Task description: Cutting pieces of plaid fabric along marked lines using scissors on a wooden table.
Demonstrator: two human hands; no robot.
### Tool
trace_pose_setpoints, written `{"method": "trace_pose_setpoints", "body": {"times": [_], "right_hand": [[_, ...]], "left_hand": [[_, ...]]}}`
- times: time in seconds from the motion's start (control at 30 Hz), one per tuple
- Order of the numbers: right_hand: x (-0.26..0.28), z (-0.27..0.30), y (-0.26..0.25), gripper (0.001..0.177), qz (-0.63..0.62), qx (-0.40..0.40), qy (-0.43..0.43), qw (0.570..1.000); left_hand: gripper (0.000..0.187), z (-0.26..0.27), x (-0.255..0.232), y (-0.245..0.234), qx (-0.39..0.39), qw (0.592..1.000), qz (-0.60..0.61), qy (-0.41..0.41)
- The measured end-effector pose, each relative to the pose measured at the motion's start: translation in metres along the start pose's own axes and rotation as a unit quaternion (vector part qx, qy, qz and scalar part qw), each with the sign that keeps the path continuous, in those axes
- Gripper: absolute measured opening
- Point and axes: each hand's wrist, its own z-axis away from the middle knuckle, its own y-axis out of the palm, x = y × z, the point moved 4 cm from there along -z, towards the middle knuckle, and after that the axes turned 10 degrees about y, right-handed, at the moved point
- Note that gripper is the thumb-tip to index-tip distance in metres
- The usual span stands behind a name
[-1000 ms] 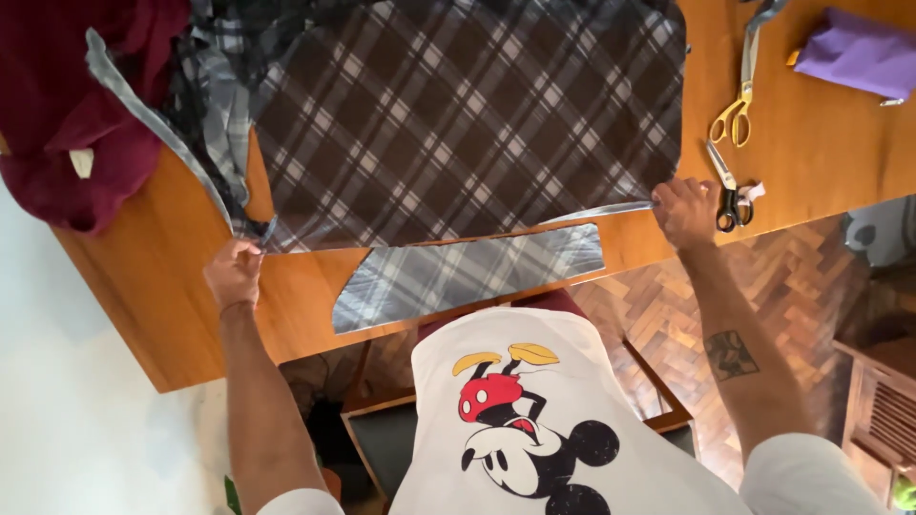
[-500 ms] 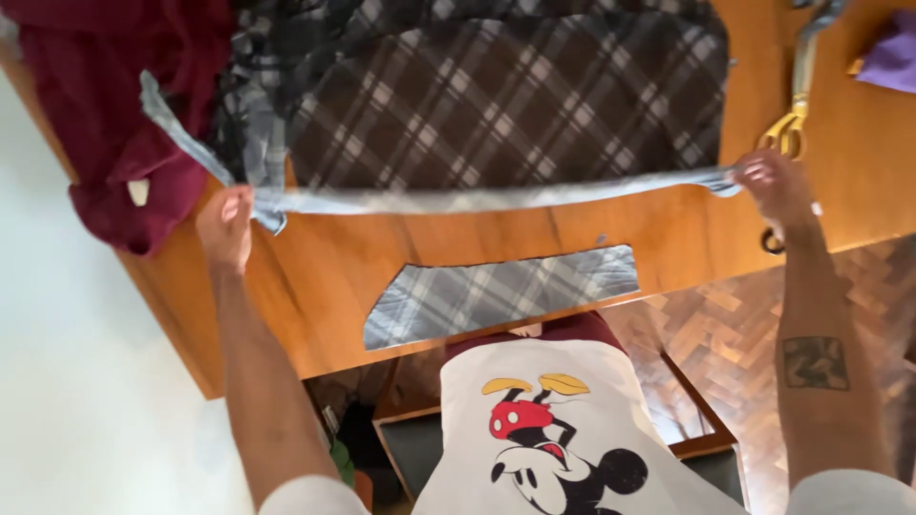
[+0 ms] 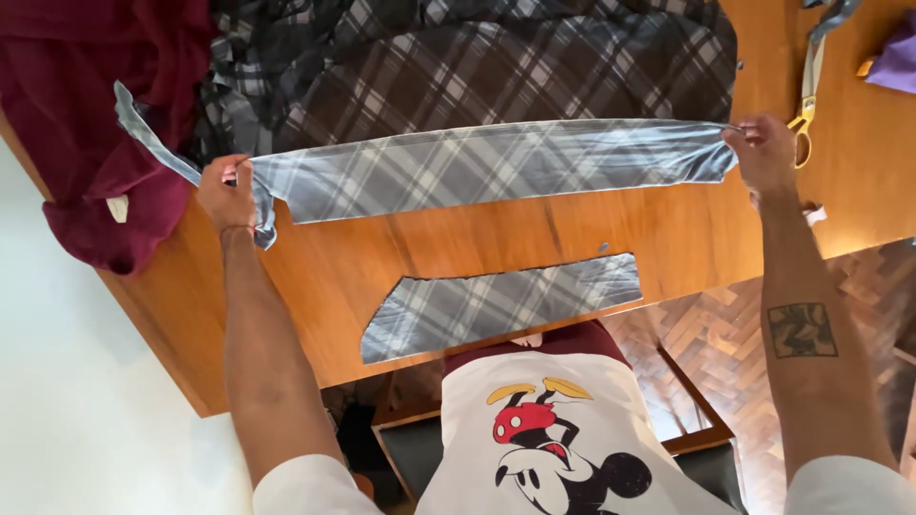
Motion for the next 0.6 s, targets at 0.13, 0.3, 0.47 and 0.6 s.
{"method": "trace_pose_setpoints", "body": {"times": [0.13,0.3,0.47,0.6], "right_hand": [[0.028,0.011,0.003,0.02,0.011,-0.005,0.006,1.0],[0.054,0.013,-0.003,0.018,-0.236,0.033,0.061,0.969],[0.038,-0.01,-0.007,0.015,-0.172,-0.019,0.039,0.984],[0.046,-0.024,0.004,0.016,-0.038,-0.058,-0.003,0.998]], "left_hand": [[0.01,-0.013,-0.016,-0.006,-0.012,0.999,0.043,0.008],[0.007,-0.027,-0.022,-0.018,-0.023,0.998,0.06,0.004],[0.006,-0.035,-0.02,-0.018,-0.052,0.994,0.09,-0.038],[0.007,-0.035,-0.006,-0.003,-0.062,0.995,0.058,0.057]]}}
